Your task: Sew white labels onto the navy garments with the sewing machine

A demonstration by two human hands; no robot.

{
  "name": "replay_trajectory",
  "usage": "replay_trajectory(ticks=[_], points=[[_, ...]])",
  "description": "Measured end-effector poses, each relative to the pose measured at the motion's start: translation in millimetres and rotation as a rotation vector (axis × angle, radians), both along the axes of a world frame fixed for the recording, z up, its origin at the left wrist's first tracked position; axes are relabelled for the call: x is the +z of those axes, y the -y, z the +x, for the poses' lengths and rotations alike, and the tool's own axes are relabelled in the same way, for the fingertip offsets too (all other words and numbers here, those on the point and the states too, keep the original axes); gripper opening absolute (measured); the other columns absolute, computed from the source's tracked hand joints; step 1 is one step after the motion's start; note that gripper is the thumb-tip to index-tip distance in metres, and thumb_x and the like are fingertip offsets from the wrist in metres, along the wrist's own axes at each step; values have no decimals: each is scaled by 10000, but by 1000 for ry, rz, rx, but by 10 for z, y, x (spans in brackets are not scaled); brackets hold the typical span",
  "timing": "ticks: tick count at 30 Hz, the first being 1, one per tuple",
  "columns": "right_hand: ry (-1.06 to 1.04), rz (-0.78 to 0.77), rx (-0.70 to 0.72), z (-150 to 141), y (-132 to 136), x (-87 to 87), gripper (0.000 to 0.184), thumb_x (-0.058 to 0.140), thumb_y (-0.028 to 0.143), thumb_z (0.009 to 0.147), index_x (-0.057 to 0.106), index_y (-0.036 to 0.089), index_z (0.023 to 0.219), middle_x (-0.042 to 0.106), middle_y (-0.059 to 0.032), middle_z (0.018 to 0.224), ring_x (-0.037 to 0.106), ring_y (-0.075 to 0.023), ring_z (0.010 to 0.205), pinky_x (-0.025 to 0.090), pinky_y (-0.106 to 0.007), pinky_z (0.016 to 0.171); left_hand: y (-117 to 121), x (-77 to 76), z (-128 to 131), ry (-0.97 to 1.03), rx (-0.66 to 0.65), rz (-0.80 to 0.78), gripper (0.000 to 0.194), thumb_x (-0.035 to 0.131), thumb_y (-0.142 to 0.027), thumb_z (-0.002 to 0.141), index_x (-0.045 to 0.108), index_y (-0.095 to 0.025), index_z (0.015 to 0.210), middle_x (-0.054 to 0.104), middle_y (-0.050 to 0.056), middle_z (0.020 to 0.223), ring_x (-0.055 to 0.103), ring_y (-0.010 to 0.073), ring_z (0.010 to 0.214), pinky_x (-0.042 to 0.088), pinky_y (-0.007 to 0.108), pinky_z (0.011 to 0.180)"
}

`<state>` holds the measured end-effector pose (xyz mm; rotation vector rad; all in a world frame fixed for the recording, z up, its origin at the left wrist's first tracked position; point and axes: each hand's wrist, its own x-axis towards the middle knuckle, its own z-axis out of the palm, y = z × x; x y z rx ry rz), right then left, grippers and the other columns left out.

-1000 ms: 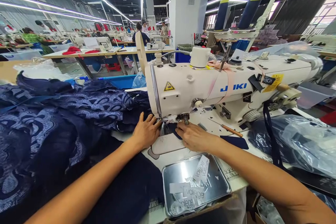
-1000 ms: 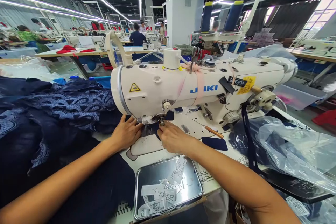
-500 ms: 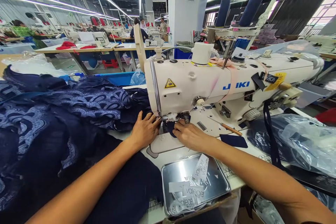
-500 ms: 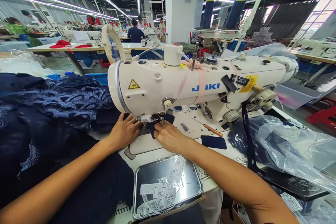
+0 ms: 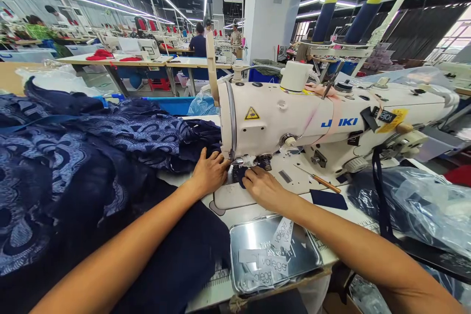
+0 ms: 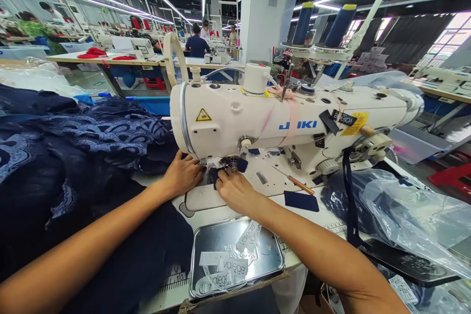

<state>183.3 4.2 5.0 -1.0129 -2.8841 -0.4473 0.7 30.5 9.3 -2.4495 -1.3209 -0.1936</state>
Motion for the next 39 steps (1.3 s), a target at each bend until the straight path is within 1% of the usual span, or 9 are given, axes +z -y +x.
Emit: replay_trajectory(ticks=[9,13,16,18,21,25,30,36,39], points=[[-15,34,-7,4,-40,-3,163,452,42,780,584,93,861,556,-116,882,524,-215,808,424,-310,669,-20,-19,-1,13,12,-6,219,401,-204,786,613,-160,818,616,105,798,530,274,877,314,526,843],[-35,111,14,143,-159,0,177,455,51,793,603,98,877,583,-115,882,518,-213,830,396,-343,764,61,78,26,-22,52,-26,213,413,-167,771,601,-147,870,628,117,881,544,272,893,306,522,868],[-50,133,12,254,-268,-21,199,452,56,804,612,109,908,600,-100,822,511,-217,856,371,-356,802,269,271,20,-56,33,-110,195,417,-133,758,603,-152,814,639,100,841,579,240,816,345,468,845],[-64,121,22,294,-310,-35,186,453,109,827,611,112,927,600,-94,791,512,-212,839,371,-352,793,476,397,-28,-92,-60,-282,192,417,-151,766,599,-164,707,629,69,720,592,202,697,414,357,707],[-83,103,13,304,-315,-39,257,454,281,855,618,90,909,596,-114,786,514,-224,821,372,-362,786,787,466,-167,-74,-135,-442,137,524,-168,694,598,-228,793,628,6,779,598,164,681,419,266,609],[-81,44,-20,277,-283,3,367,436,395,851,617,80,908,591,-123,803,516,-229,818,375,-360,780,975,397,-371,-31,-68,-351,133,492,-102,664,548,-218,701,594,-3,733,562,152,618,405,259,563],[-63,-34,-50,254,-281,89,357,424,380,860,610,79,906,582,-134,882,509,-232,864,383,-343,758,782,358,-335,151,-91,7,168,341,-210,798,497,-196,738,573,50,733,534,218,702,401,346,613],[-168,-120,-62,520,-113,223,253,495,250,830,571,107,1024,570,-105,969,520,-190,847,395,-320,774,591,114,-127,110,-145,1,185,305,-193,826,488,-169,819,609,60,728,573,196,644,423,319,623],[-275,-115,-19,717,116,285,172,480,171,824,583,110,947,564,-96,979,506,-174,863,396,-300,777,603,64,-149,58,-151,62,196,312,-202,829,505,-163,836,620,76,768,582,216,691,414,338,657]])
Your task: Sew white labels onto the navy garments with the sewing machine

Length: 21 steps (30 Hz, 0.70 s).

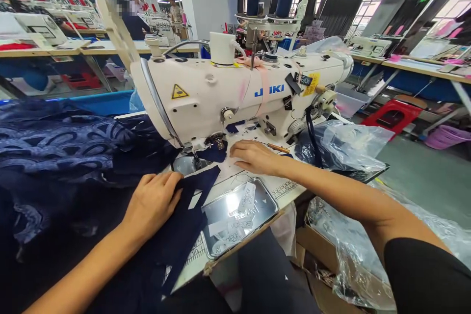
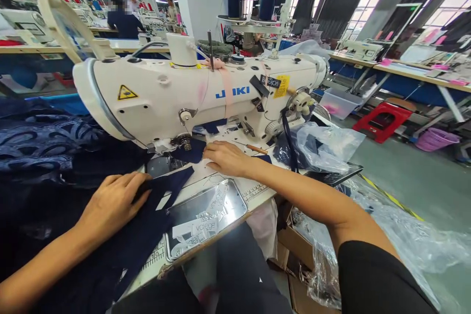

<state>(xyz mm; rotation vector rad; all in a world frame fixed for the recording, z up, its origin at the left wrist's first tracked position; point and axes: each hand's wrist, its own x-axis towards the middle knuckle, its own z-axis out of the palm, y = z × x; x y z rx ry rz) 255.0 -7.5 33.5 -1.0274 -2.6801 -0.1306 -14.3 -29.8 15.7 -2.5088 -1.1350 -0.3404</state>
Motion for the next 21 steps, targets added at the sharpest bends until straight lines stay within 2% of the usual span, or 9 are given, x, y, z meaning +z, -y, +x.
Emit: replay_trajectory(ticks=[3,5,7,10,12,14,18,21], points=[[-24,-10,75,107,241,35,172,427,160,846,588,117,806,568,-76,851,492,-161,796,392,-292,743,38,40,-14,45,28,21,240,294,-217,845,527,-164,830,628,77,767,584,219,693,400,348,692],[-10,-33,123,113,373,42,199,410,167,855,579,124,760,560,-65,794,482,-155,758,382,-294,727,66,88,7,115,55,-34,256,289,-229,843,537,-170,814,633,72,766,583,215,690,394,346,706],[14,-75,163,80,476,46,192,421,178,855,574,129,750,553,-55,767,477,-152,740,371,-292,715,85,141,46,217,104,-158,236,305,-240,821,532,-182,798,632,60,766,579,211,691,395,335,700],[49,-170,219,-13,584,62,145,459,193,844,575,140,775,553,-39,765,477,-146,729,356,-283,704,58,207,108,445,207,-444,177,349,-283,774,503,-196,779,595,21,683,548,186,623,397,291,609],[66,-236,257,-92,632,80,109,478,204,837,572,150,820,556,-31,781,478,-141,718,349,-281,702,-8,209,142,594,238,-636,173,370,-319,745,492,-197,759,546,-2,620,510,162,570,382,261,547],[74,-296,309,-177,664,93,95,493,200,828,561,157,878,558,-25,802,477,-136,709,344,-277,693,-91,162,165,676,233,-739,179,389,-338,719,490,-191,735,514,-9,609,488,149,566,378,252,541],[110,-365,409,-329,694,68,132,491,150,814,540,170,935,550,-27,859,460,-122,673,329,-259,626,-187,11,155,695,164,-690,207,453,-304,653,495,-175,810,527,9,735,516,172,716,411,281,667],[190,-366,400,-398,692,22,119,523,137,783,546,173,894,541,-32,849,427,-111,603,292,-251,551,-154,-27,107,666,91,-662,308,444,-187,586,479,-169,891,541,26,852,526,177,820,419,290,746]])
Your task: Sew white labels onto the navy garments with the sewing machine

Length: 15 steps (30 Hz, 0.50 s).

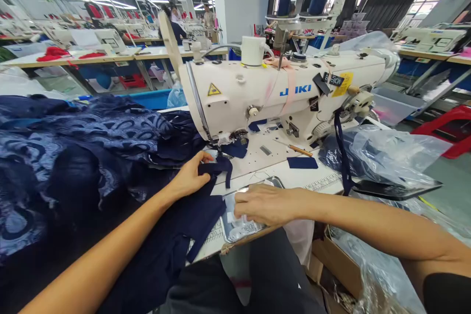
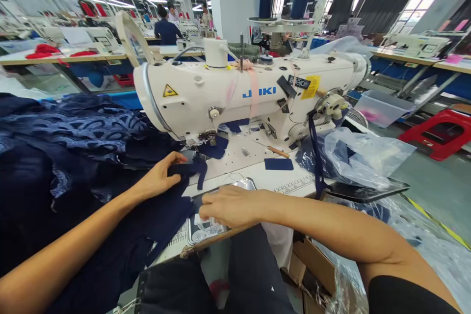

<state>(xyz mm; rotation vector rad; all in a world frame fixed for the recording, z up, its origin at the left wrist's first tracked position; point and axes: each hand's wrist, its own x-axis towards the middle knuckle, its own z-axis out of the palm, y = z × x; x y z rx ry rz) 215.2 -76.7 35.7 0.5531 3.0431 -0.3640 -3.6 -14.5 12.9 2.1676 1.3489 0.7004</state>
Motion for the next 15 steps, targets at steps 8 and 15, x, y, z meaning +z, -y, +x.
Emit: replay_trajectory(ticks=[8,15], points=[[55,-35,-1,-66,-15,14,29,540,141,769,523,164,771,532,-10,760,424,-108,579,295,-241,513,181,193,113,-139,95,134,189,389,-260,760,555,-173,784,626,45,774,577,190,746,425,285,677],[-366,-159,-232,213,-35,46,75,457,103,799,497,167,798,524,-14,764,462,-118,672,351,-234,599,154,318,42,-197,29,53,271,473,-328,736,583,-166,923,645,50,856,590,198,795,443,277,675]])
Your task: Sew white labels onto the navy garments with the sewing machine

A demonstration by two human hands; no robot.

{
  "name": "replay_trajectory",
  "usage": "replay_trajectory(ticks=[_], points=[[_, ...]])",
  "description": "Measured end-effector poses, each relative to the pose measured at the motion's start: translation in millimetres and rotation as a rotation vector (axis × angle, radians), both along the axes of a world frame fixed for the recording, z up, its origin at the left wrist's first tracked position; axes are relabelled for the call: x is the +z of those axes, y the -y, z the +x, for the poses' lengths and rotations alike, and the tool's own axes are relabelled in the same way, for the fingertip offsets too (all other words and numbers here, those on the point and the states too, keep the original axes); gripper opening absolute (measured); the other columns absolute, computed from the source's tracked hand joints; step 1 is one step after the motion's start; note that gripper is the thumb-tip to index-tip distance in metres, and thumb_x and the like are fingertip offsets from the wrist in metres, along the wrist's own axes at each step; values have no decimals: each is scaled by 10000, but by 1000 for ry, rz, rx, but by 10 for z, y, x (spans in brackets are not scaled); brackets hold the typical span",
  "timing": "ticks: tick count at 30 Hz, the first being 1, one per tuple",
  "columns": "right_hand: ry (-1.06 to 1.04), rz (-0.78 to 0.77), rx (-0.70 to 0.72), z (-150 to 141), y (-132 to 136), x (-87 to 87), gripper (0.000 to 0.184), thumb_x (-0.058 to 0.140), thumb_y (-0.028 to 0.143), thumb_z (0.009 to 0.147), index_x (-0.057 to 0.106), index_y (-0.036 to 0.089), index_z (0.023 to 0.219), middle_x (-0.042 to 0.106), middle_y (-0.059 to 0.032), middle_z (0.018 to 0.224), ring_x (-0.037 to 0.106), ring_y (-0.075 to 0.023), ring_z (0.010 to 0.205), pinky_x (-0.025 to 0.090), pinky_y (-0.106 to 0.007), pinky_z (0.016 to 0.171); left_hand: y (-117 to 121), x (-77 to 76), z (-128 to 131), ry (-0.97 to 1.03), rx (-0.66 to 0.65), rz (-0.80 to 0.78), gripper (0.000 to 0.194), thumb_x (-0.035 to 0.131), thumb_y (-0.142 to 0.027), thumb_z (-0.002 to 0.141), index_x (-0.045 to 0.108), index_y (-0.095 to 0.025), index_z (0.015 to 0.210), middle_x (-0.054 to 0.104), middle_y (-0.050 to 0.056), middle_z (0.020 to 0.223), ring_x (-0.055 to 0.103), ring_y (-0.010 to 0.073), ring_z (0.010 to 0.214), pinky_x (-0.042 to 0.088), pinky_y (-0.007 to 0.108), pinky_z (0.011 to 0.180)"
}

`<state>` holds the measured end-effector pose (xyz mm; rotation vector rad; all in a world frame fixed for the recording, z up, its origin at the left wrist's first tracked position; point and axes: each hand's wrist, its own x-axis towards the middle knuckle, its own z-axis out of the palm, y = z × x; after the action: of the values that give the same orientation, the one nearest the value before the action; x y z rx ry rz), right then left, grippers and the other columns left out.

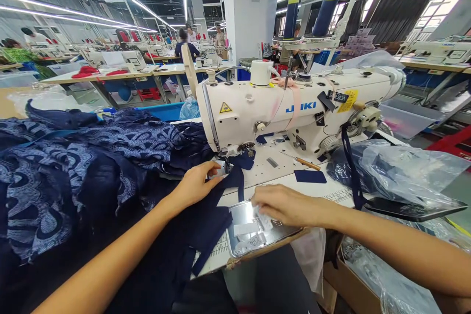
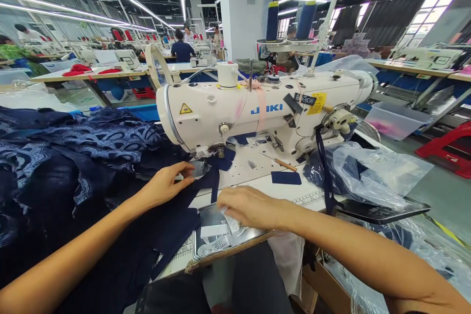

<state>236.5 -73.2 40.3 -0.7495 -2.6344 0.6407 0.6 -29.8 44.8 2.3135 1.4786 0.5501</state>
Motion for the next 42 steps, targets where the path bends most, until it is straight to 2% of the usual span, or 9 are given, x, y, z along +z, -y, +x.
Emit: replay_trajectory(ticks=[6,9,13,15,20,25,27,34,42], points=[[-307,-192,-315,255,-163,-28,80,501,168,775,501,165,695,512,8,663,465,-109,628,383,-238,612,68,-23,-93,-161,-99,-51,339,475,-374,751,583,-183,1009,620,70,1043,564,227,958,416,316,833],[-372,-282,-354,253,-195,-51,83,517,202,761,503,164,688,510,16,633,464,-106,601,385,-247,606,37,5,35,-195,-57,-50,339,497,-407,746,591,-176,976,637,68,992,578,223,914,423,298,787],[-408,-351,-360,213,-173,-70,78,515,203,748,498,165,682,501,27,607,462,-102,580,376,-251,599,-109,6,232,-286,63,-50,334,362,-380,836,601,-177,721,641,65,739,601,218,749,406,289,648],[-417,-358,-367,216,-158,-81,76,513,194,741,495,165,674,497,28,605,460,-102,583,370,-250,594,-164,-43,297,-319,100,-50,265,422,-315,812,561,-174,636,608,58,651,593,220,692,390,284,605],[-454,-384,-394,279,-169,-137,73,520,198,736,499,162,676,497,32,589,466,-99,559,373,-255,589,-114,-222,372,-299,56,16,75,460,-145,751,520,-180,721,595,74,774,564,221,758,396,304,653],[-498,-415,-406,317,-199,-177,79,525,211,737,503,160,681,502,32,589,473,-96,547,380,-253,577,-13,-205,296,-10,7,164,77,408,-158,760,469,-204,755,561,40,766,530,193,754,399,322,711],[-505,-417,-412,331,-204,-176,88,526,222,735,500,162,675,498,32,591,470,-98,554,384,-255,576,-10,-125,224,165,25,113,19,461,-211,732,453,-210,749,544,9,737,518,170,717,402,306,699],[-544,-444,-429,335,-239,-210,117,547,257,724,507,158,677,493,32,596,465,-94,547,387,-257,559,-36,47,6,798,198,-587,390,708,-382,501,545,-149,767,589,15,705,542,134,639,415,284,659],[-631,-547,-412,169,-238,-149,153,600,277,680,510,157,652,485,46,549,461,-83,496,394,-246,520,278,150,196,772,243,-228,231,650,-379,602,600,-163,666,589,-22,621,518,117,588,407,230,576]])
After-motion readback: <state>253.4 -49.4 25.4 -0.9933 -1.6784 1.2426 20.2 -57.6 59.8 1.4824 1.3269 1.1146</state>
